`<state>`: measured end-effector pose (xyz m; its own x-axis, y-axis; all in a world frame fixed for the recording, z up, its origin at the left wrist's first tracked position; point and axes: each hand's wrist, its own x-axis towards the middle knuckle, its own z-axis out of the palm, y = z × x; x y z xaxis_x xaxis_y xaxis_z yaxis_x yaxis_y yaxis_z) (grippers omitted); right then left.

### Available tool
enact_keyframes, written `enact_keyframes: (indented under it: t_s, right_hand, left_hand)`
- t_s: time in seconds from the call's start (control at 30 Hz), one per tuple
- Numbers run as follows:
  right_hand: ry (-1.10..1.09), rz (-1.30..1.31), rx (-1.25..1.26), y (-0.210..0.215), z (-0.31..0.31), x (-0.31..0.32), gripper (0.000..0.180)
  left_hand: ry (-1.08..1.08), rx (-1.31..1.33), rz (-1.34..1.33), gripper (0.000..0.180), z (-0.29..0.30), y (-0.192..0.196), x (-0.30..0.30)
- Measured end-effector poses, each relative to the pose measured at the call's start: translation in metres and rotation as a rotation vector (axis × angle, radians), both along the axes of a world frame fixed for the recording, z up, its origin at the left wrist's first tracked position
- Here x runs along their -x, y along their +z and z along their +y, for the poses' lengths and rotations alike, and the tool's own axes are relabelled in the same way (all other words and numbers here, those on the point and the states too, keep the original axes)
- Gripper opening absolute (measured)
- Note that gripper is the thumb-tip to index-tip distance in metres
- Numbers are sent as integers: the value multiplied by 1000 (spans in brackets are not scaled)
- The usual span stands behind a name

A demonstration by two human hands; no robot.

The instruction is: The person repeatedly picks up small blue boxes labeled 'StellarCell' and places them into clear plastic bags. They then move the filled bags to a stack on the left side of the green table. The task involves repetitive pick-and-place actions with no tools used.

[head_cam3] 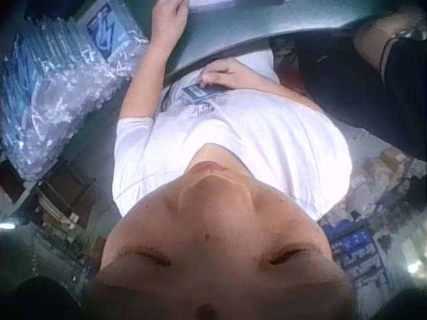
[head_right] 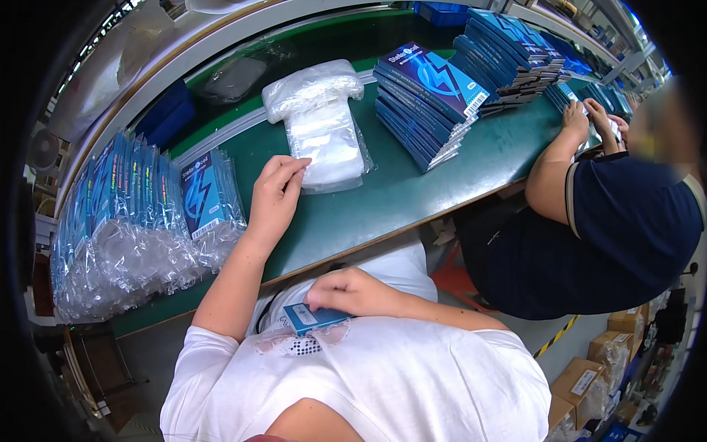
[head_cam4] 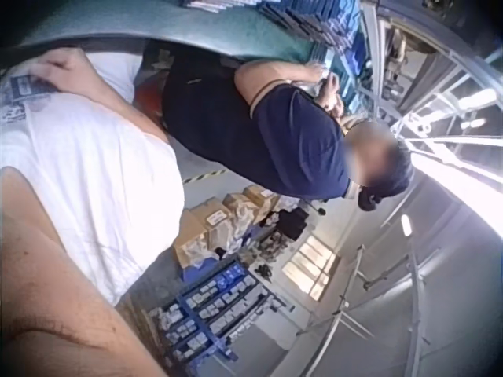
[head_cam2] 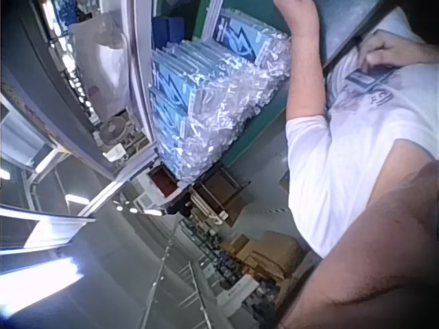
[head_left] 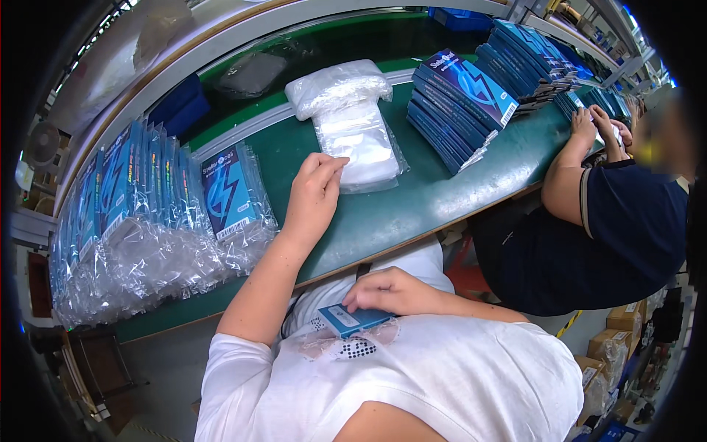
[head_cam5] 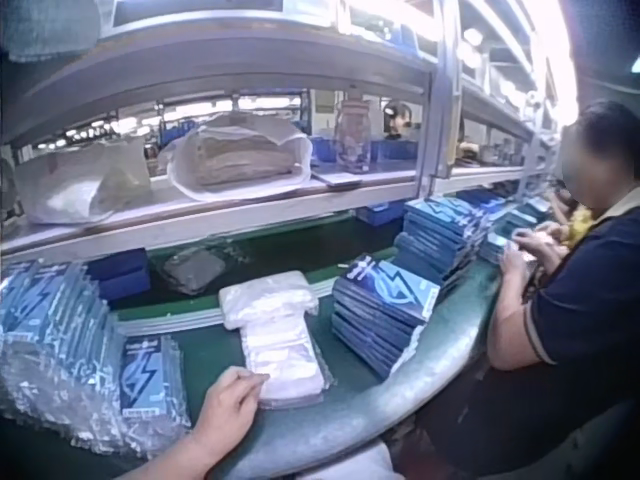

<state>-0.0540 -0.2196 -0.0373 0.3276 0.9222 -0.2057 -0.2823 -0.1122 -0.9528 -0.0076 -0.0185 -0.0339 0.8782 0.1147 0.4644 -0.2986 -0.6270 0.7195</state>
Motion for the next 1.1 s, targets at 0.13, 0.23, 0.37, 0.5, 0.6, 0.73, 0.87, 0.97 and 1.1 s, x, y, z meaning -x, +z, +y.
enact_keyframes:
  t_s: [0.13, 0.23, 0.37, 0.5, 0.6, 0.73, 0.87, 0.97, 1.1]
  right_hand:
    - [240, -363, -53, -7, -6, -9, 44]
    - [329, -402, -10, -11, -5, -20, 46]
    - [360, -532, 69, 5, -2, -23, 40]
    - [8, -734, 104, 5, 4, -24, 29]
    - [-273, -479, 55, 4, 3, -44, 26]
    - [-606, 409, -249, 5, 6, -68, 30]
    - [-471, 496, -402, 21, 1, -84, 40]
    - [-265, 548, -449, 13, 8, -98, 61]
    - [-220, 530, -426, 11, 19, -111, 65]
  left_hand:
    - [9, 15, 11, 17, -1, -1, -3]
    - [-3, -21, -48, 16, 1, -2, -1]
    - [-33, -21, -62, 14, 1, -3, 0]
    - [-35, -36, -44, 12, -1, 1, 0]
    - [-28, -28, -39, 15, 1, 0, 0]
    - [-68, -27, -65, 21, 2, 5, -1]
    - [-87, 133, 27, 24, 0, 12, 0]
    - [-120, 76, -39, 26, 6, 13, -4]
    - [-121, 16, -4, 24, 14, 20, -7]
